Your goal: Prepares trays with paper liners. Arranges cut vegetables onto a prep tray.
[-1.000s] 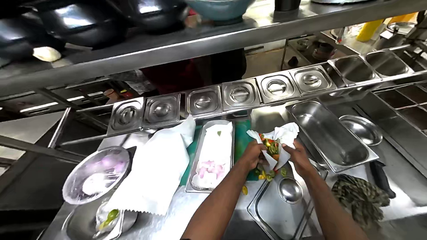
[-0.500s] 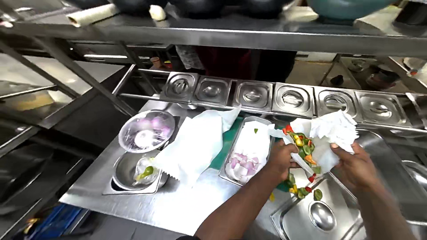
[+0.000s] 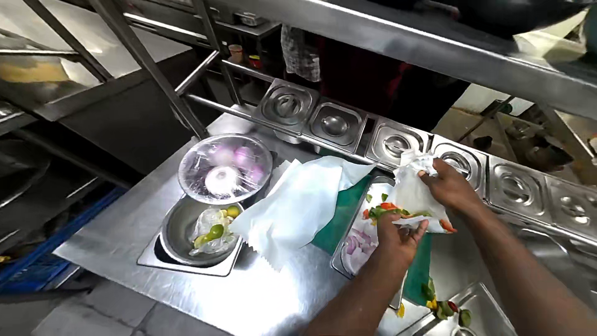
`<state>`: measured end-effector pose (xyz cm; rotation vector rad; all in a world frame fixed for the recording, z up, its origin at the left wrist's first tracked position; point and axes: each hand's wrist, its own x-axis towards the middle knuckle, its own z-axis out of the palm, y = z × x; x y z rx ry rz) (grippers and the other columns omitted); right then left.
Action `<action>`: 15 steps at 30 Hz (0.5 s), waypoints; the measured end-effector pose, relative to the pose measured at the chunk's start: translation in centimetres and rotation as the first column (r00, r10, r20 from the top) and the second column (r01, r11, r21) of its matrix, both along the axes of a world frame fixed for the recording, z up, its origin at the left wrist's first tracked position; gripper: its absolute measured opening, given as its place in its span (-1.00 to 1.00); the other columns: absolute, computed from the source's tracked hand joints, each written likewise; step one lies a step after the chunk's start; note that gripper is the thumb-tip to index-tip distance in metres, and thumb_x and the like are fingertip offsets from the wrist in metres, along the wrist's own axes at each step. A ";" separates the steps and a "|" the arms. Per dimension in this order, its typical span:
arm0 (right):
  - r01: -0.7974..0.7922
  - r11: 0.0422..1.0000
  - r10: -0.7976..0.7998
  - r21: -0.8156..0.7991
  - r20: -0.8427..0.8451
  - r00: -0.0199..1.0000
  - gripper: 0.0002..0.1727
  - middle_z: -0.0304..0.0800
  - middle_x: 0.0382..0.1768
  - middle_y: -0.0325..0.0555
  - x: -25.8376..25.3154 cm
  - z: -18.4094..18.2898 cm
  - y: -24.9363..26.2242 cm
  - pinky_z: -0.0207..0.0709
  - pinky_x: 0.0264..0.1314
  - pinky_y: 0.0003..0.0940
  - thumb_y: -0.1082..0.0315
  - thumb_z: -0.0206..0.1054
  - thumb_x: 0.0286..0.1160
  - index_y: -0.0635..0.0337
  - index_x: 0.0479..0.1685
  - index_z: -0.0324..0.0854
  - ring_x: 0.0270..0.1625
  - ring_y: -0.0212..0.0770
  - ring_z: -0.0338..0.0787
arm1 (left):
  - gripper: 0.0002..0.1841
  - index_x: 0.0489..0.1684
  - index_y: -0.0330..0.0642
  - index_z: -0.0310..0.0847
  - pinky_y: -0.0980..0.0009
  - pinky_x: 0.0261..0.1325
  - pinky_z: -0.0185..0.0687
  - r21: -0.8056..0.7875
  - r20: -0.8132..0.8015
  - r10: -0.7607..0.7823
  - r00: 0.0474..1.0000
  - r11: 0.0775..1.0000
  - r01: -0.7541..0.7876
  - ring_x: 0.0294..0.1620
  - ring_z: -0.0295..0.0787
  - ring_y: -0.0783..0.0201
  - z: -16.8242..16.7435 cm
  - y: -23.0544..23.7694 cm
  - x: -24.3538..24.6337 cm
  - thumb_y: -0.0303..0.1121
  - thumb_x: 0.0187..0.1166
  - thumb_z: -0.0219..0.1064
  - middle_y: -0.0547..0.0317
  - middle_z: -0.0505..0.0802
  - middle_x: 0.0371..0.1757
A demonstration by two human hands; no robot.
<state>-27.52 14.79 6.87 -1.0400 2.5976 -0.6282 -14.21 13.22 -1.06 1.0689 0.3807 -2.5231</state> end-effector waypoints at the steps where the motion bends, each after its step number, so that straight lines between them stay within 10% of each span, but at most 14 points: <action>1: -0.003 0.999 0.005 0.048 -0.044 0.999 -0.67 0.78 0.01 0.26 0.0 0.3 -1.0 0.53 0.11 0.45 0.16 0.24 0.77 0.15 0.31 0.58 0.10 0.29 0.78 | -0.55 0.52 -0.20 0.26 0.03 -0.03 0.78 0.018 -0.011 0.005 1.000 1.000 -0.005 0.01 0.73 -0.13 0.0 -0.5 -0.1 -0.32 0.68 0.13 -0.27 0.59 0.27; 15: -0.029 0.998 0.053 0.061 -0.459 0.887 -0.81 0.76 -0.25 0.39 1.3 3.7 -4.0 0.52 -0.16 0.53 0.35 0.34 0.65 0.32 0.02 0.63 -0.13 0.49 0.78 | -0.53 0.54 -0.20 0.25 0.11 -0.29 0.80 0.228 -0.114 0.087 0.990 0.972 -0.059 -0.25 0.78 -0.05 2.1 -2.2 -0.6 -0.11 0.80 0.00 -0.25 0.65 0.15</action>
